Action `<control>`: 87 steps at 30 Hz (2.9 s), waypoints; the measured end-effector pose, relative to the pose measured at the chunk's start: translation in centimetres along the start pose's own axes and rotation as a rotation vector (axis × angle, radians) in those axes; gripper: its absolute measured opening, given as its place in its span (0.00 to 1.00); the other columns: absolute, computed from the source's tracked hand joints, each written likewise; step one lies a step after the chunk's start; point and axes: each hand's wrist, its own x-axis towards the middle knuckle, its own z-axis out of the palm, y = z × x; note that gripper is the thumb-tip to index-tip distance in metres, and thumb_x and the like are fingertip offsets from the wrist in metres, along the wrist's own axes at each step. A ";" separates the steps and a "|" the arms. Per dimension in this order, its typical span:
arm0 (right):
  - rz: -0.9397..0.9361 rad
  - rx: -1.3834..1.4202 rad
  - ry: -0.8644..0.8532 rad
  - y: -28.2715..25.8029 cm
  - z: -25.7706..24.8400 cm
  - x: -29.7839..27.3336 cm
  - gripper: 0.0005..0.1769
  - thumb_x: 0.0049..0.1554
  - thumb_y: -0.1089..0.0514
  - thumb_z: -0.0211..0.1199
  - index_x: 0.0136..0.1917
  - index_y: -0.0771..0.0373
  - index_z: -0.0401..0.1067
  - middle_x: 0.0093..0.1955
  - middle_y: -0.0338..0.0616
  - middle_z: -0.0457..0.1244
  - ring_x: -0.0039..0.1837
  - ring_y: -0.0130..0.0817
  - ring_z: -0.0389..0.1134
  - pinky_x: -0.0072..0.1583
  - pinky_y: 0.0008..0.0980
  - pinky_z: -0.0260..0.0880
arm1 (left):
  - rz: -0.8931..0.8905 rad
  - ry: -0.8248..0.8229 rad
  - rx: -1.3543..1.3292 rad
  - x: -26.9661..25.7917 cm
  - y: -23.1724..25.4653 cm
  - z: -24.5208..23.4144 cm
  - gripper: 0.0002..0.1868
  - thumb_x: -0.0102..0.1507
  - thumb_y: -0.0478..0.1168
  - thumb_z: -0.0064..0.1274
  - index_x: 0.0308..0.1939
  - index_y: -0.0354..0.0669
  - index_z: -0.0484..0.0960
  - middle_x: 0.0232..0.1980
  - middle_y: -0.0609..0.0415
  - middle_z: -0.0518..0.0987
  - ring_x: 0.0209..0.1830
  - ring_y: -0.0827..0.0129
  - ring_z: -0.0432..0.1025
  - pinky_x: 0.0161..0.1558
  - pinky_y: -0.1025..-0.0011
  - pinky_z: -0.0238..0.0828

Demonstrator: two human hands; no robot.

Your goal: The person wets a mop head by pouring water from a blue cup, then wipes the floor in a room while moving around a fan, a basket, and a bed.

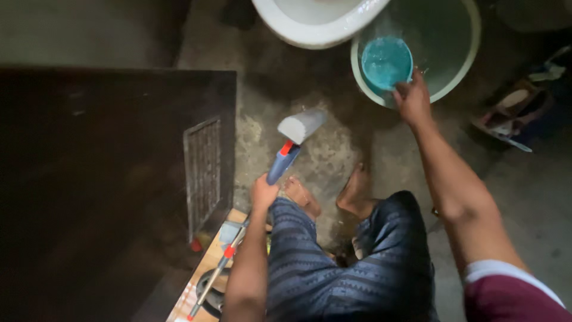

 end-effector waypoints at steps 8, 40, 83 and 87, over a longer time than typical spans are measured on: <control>-0.227 -0.047 -0.056 -23.7 -24.0 -8.9 0.15 0.51 0.67 0.72 0.53 0.60 0.78 0.77 0.59 0.58 0.70 0.58 0.67 0.64 0.46 0.72 | -0.126 0.031 0.022 -10.6 9.6 -7.7 0.18 0.55 0.51 0.60 0.47 0.51 0.85 0.43 0.40 0.83 0.47 0.41 0.77 0.48 0.48 0.73; -0.377 -0.448 -0.111 -44.8 -39.5 -20.4 0.13 0.49 0.58 0.74 0.46 0.60 0.75 0.75 0.59 0.60 0.55 0.50 0.70 0.49 0.42 0.74 | -0.104 -0.043 -0.068 -21.7 9.8 -12.6 0.21 0.53 0.49 0.60 0.51 0.53 0.86 0.48 0.41 0.84 0.52 0.44 0.77 0.54 0.51 0.74; 0.239 0.100 0.187 -28.2 -22.5 -11.7 0.19 0.49 0.54 0.81 0.49 0.67 0.80 0.59 0.56 0.64 0.53 0.47 0.69 0.55 0.42 0.70 | 0.064 -0.080 -0.040 -17.6 10.0 -9.8 0.23 0.51 0.46 0.62 0.49 0.45 0.83 0.47 0.39 0.83 0.51 0.43 0.77 0.54 0.52 0.74; 0.281 0.111 0.302 -21.7 -16.9 -8.5 0.18 0.51 0.56 0.80 0.49 0.69 0.79 0.57 0.57 0.62 0.53 0.49 0.68 0.57 0.44 0.69 | 0.100 -0.141 -0.062 -17.1 13.4 -10.8 0.21 0.49 0.43 0.64 0.45 0.42 0.84 0.43 0.38 0.84 0.45 0.45 0.79 0.48 0.53 0.75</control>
